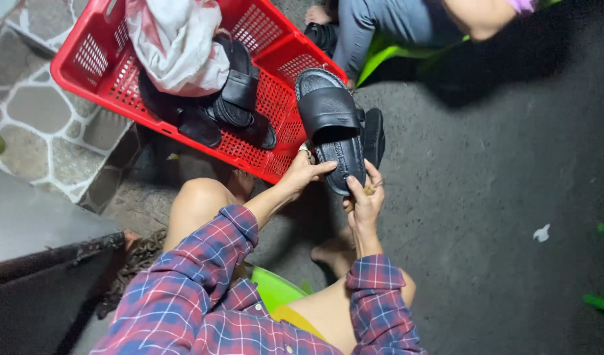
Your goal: Hand-stitching the sole of a black sandal using a needle and thread.
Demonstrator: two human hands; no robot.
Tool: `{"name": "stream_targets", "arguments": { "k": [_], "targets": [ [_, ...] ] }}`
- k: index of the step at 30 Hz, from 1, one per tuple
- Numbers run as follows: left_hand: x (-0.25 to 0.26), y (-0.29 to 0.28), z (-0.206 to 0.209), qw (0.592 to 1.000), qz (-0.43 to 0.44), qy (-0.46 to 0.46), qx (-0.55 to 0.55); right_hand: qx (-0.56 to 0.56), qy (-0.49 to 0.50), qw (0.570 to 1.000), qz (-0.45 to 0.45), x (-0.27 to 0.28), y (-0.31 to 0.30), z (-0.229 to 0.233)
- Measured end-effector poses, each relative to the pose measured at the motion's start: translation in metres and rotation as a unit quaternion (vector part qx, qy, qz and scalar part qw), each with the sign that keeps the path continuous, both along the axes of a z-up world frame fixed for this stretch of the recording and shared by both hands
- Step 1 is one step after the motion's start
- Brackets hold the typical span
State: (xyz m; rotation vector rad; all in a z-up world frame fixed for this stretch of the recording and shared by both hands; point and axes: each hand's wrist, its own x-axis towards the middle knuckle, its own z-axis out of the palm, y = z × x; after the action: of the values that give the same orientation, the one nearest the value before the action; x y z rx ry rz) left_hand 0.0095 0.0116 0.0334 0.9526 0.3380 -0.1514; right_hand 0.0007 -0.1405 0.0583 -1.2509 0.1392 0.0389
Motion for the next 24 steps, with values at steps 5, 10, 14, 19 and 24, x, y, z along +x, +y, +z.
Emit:
{"name": "stream_targets", "arguments": {
  "k": [5,10,14,19,24],
  "targets": [
    [0.007,0.003,-0.021,1.0,0.009,0.012,0.021,0.015,-0.01,1.0,0.022,0.001,0.005,-0.003],
    [0.003,0.013,0.012,1.0,0.03,0.006,-0.003,0.018,-0.002,0.999,0.038,0.003,0.008,-0.006],
    [0.007,0.012,0.005,0.999,0.045,-0.002,-0.03,0.01,0.008,0.999,0.052,0.002,0.008,-0.009],
    [0.006,0.018,0.013,0.998,0.046,0.005,-0.037,-0.024,0.012,0.997,0.069,0.002,0.008,-0.006],
    [0.014,0.012,-0.012,0.998,-0.011,-0.042,-0.045,-0.048,0.014,0.998,0.029,-0.002,0.006,-0.004]
  ]
}}
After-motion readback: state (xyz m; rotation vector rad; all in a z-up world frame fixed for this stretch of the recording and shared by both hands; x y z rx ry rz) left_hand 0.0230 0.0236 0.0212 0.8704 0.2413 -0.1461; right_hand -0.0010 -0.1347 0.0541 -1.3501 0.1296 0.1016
